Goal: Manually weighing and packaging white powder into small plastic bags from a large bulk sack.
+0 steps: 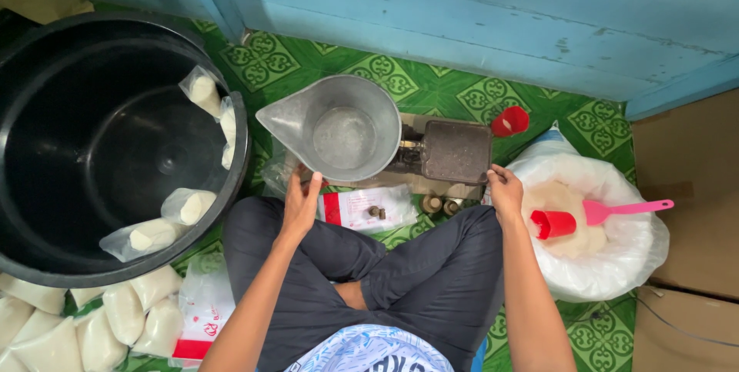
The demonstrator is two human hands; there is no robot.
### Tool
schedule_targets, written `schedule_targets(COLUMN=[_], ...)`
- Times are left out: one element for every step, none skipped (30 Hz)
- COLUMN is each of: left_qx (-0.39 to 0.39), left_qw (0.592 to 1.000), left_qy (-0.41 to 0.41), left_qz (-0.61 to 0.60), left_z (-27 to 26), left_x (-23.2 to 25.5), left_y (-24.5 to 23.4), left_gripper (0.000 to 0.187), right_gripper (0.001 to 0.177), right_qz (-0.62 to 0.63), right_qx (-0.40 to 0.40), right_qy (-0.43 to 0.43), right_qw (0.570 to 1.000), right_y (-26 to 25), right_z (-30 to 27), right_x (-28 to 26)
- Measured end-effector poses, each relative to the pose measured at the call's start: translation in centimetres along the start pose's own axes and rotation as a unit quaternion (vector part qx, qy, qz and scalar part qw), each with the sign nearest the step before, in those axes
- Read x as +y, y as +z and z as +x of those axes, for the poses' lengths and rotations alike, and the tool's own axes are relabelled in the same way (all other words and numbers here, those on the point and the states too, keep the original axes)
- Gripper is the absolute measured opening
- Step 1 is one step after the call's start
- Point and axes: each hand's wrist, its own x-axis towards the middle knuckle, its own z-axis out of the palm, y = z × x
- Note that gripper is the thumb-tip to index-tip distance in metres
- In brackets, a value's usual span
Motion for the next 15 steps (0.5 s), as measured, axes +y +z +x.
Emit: schedule_targets(left_qx=[0.000, 0.002, 0.004, 0.004, -0.002, -0.008, -0.008, -0.006, -0.004, -0.005, -0.007, -0.009, -0.010, -0.010, -0.009], left_qw=[1.000, 1.000, 1.000, 1.000, 1.000, 1.000, 1.000, 1.000, 1.000, 1.000, 1.000, 1.000, 1.000, 1.000, 1.000], left_qy=[0.000, 0.004, 0.008, 0.007, 0.007, 0.008, 0.007, 0.008, 0.009, 0.008, 0.007, 0.006, 0.005, 0.006, 0.007], left_qz=[0.000, 0.002, 0.005, 0.005, -0.002, -0.008, -0.008, -0.005, -0.002, -0.001, -0.002, -0.001, -0.001, 0.005, 0.010], left_z=[0.1, 0.2, 0.3, 0.2, 0.1, 0.0, 0.0, -0.1, -0.2, -0.1, 0.0, 0.0, 0.4, 0.9, 1.3], left_x=[-0.1, -0.3, -0.5, -0.1, 0.2, 0.6, 0.8, 1.0, 1.2, 1.1, 1.0, 0.8, 0.1, -0.6, -1.3], left_y=[0.1, 0.2, 0.3, 0.3, 0.3, 0.3, 0.3, 0.4, 0.4, 0.5, 0.6, 0.6, 0.7, 0.8, 0.9], left_gripper=[0.072, 0.072, 0.072, 0.072, 0.072, 0.072, 0.072, 0.072, 0.071, 0.071, 0.072, 0.072, 0.072, 0.072, 0.073], right_gripper=[0.034, 0.033, 0.033, 0.033, 0.033, 0.032, 0.032, 0.033, 0.033, 0.033, 0.035, 0.037, 0.037, 0.041, 0.046], right_qz=[0.000, 0.000, 0.000, 0.000, 0.003, 0.007, 0.007, 0.003, -0.001, -0.001, -0.002, -0.002, -0.002, -0.029, -0.056], right_qx=[0.000, 0.000, -0.001, -0.001, 0.001, 0.003, 0.004, 0.002, 0.001, 0.001, -0.001, -0.004, -0.004, -0.011, -0.019], right_qy=[0.000, -0.006, -0.011, -0.011, -0.015, -0.018, -0.017, -0.013, -0.010, -0.008, -0.011, -0.013, -0.012, -0.032, -0.052], right_qw=[1.000, 1.000, 1.000, 1.000, 1.000, 1.000, 1.000, 1.000, 1.000, 1.000, 1.000, 1.000, 1.000, 0.999, 0.997], right_y=[0.0, 0.0, 0.1, 0.1, 0.1, 0.0, 0.1, 0.1, 0.1, 0.0, -0.1, -0.3, -0.2, -0.1, 0.1], right_z=[0.0, 0.0, 0.1, 0.1, 0.1, 0.2, 0.3, 0.5, 0.6, 0.3, 0.0, -0.3, 0.1, 0.5, 1.0], right_x=[0.0, 0.0, 0.1, 0.0, 0.0, 0.0, 0.0, 0.1, 0.2, -0.4, -1.1, -1.7, -1.8, -1.9, -1.9])
